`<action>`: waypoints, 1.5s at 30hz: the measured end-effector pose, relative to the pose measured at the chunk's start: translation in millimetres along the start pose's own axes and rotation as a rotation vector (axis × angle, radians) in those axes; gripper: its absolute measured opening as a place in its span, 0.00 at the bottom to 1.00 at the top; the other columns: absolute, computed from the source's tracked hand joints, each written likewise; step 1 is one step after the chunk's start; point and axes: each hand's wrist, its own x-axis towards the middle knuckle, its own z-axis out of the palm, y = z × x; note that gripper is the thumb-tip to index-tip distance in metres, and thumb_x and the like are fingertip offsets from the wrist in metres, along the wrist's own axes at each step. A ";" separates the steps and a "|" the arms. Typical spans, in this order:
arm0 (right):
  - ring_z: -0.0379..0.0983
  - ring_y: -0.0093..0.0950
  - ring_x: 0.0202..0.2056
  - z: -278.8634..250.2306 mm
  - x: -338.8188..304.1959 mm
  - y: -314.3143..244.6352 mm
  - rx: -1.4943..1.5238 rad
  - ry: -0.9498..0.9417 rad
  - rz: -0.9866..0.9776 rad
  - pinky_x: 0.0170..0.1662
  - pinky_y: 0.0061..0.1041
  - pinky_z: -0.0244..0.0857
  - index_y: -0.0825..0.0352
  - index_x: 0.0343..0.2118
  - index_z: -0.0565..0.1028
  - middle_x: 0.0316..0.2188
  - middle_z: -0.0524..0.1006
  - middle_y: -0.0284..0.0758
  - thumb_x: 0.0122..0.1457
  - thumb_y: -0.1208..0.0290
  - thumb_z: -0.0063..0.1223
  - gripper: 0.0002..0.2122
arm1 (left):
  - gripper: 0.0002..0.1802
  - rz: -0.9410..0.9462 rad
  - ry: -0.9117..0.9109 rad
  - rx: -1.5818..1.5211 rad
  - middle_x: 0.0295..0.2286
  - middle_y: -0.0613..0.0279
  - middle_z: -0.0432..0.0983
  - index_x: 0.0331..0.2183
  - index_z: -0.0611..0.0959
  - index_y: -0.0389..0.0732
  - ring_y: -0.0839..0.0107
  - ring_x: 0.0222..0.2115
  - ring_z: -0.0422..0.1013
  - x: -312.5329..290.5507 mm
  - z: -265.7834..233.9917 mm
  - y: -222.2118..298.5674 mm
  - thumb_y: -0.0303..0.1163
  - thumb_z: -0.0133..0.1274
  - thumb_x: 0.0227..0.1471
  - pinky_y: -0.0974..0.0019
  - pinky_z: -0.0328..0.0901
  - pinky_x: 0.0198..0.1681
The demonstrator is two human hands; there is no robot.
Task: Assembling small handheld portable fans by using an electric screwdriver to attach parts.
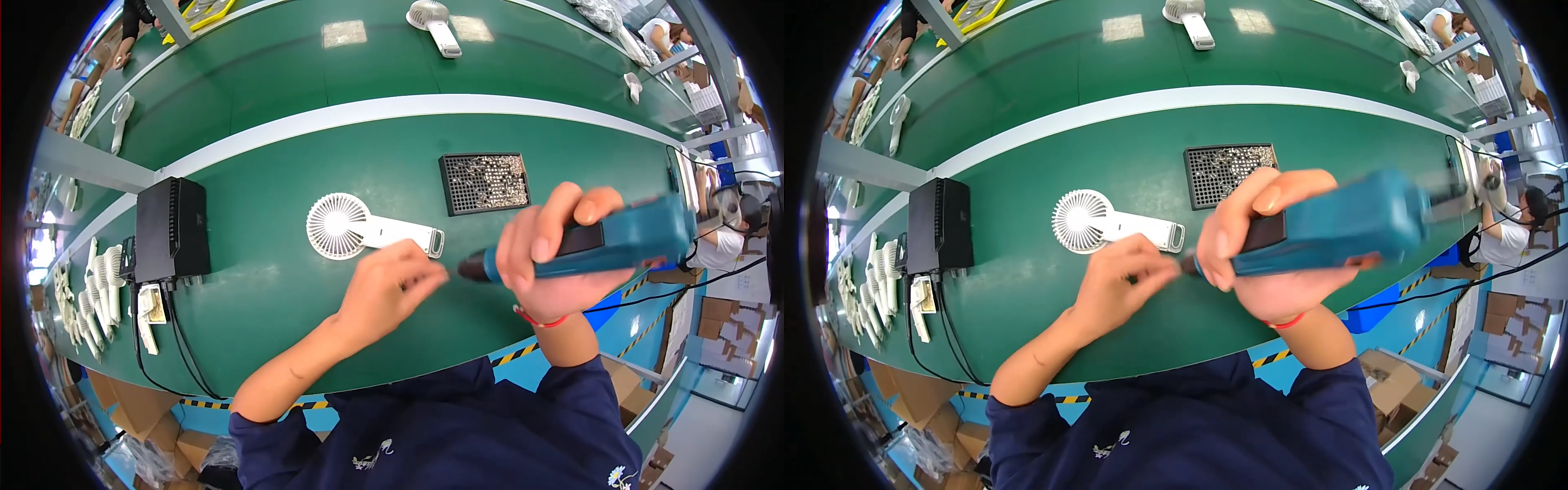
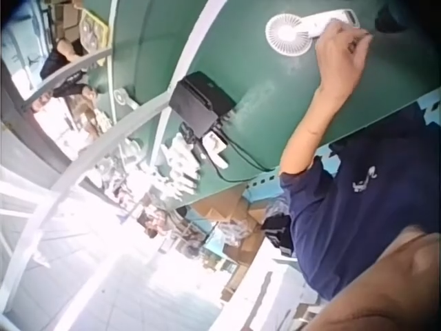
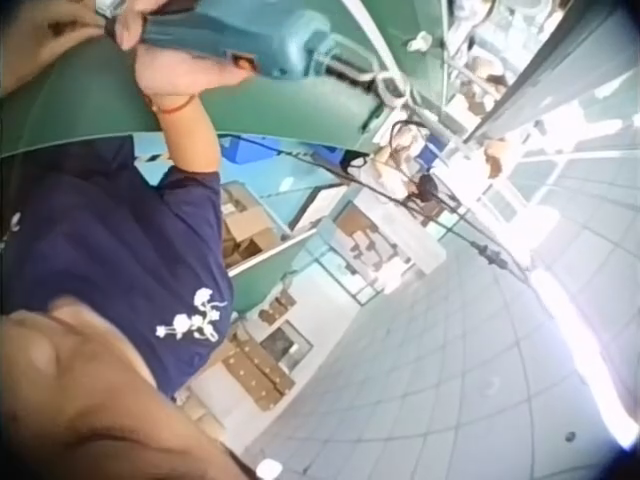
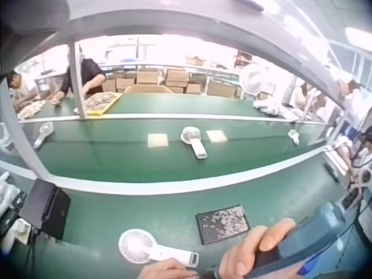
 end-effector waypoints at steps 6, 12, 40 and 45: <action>0.66 0.36 0.15 -0.7 1.7 32.5 -0.403 -0.006 -0.194 0.18 0.33 0.64 0.69 0.44 0.69 0.30 0.70 0.47 0.60 0.41 0.37 0.29 | 0.14 -0.058 0.097 0.365 0.28 0.62 0.69 0.33 0.81 0.38 0.63 0.32 0.67 29.2 -5.8 -8.9 0.26 0.65 0.38 0.62 0.60 0.36; 0.68 0.33 0.15 -14.9 4.6 38.7 -0.290 0.127 -0.108 0.17 0.31 0.66 0.70 0.42 0.69 0.28 0.72 0.45 0.59 0.39 0.34 0.31 | 0.13 -0.055 0.062 0.475 0.29 0.62 0.69 0.31 0.81 0.39 0.64 0.33 0.68 26.0 -0.8 -10.0 0.26 0.64 0.38 0.61 0.57 0.38; 0.67 0.31 0.15 -19.3 15.0 14.6 -0.285 0.270 -0.282 0.17 0.29 0.63 0.65 0.41 0.70 0.28 0.72 0.40 0.58 0.33 0.29 0.33 | 0.12 0.033 0.091 0.470 0.29 0.61 0.69 0.29 0.79 0.39 0.61 0.31 0.65 25.0 3.3 -24.1 0.28 0.64 0.40 0.61 0.56 0.34; 0.67 0.31 0.15 -59.4 14.6 16.2 -0.356 0.344 -0.263 0.17 0.29 0.62 0.64 0.43 0.69 0.28 0.72 0.39 0.58 0.32 0.24 0.35 | 0.11 0.039 0.025 0.609 0.34 0.61 0.71 0.32 0.81 0.38 0.63 0.37 0.68 25.1 -3.1 -5.1 0.29 0.62 0.43 0.58 0.60 0.45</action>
